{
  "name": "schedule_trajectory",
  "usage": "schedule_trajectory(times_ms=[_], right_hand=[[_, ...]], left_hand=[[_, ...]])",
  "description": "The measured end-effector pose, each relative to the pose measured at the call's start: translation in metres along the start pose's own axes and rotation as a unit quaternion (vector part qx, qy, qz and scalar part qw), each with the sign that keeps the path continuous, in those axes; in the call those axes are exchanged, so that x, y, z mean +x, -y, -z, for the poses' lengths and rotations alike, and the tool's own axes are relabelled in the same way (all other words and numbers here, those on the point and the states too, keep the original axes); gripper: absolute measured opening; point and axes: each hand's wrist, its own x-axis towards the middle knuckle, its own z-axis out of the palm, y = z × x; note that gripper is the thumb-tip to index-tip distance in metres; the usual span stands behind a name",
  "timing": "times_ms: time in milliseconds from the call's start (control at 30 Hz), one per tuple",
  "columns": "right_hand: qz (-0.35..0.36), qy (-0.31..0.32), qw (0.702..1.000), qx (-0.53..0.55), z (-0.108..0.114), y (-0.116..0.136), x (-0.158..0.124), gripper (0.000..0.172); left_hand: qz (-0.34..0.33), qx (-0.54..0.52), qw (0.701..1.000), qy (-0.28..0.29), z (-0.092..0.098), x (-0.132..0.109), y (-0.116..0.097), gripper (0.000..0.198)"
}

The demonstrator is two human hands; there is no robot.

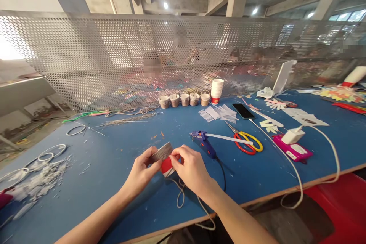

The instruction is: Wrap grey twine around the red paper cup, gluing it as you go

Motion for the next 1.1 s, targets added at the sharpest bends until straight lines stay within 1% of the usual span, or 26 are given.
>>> schedule_trajectory(times_ms=[333, 433, 533, 667, 867, 1033, 1100], right_hand=[[-0.018, 0.006, 1.000, -0.001, 0.000, -0.003, 0.001, 0.012], [-0.039, 0.018, 0.999, 0.016, 0.001, -0.003, 0.000, 0.012], [-0.071, 0.031, 0.996, 0.048, 0.003, -0.002, 0.001, 0.011], [-0.121, 0.058, 0.986, 0.102, 0.005, 0.000, 0.003, 0.011], [-0.170, 0.077, 0.971, 0.150, 0.009, 0.000, 0.005, 0.008], [-0.191, 0.091, 0.959, 0.189, 0.010, 0.002, 0.006, 0.008], [-0.195, 0.092, 0.958, 0.189, 0.010, 0.003, 0.006, 0.009]], left_hand=[[0.000, 0.010, 1.000, 0.009, 0.001, 0.001, 0.000, 0.005], [0.003, -0.011, 1.000, 0.020, 0.003, 0.001, 0.000, 0.006], [0.000, -0.032, 0.999, 0.020, 0.005, 0.002, 0.001, 0.010], [-0.015, -0.047, 0.998, 0.028, 0.006, 0.002, 0.003, 0.015], [-0.033, -0.080, 0.995, 0.043, 0.008, 0.005, 0.013, 0.030], [-0.008, -0.108, 0.993, 0.036, 0.008, 0.007, 0.024, 0.033], [0.005, -0.105, 0.994, 0.020, 0.007, 0.008, 0.026, 0.035]])
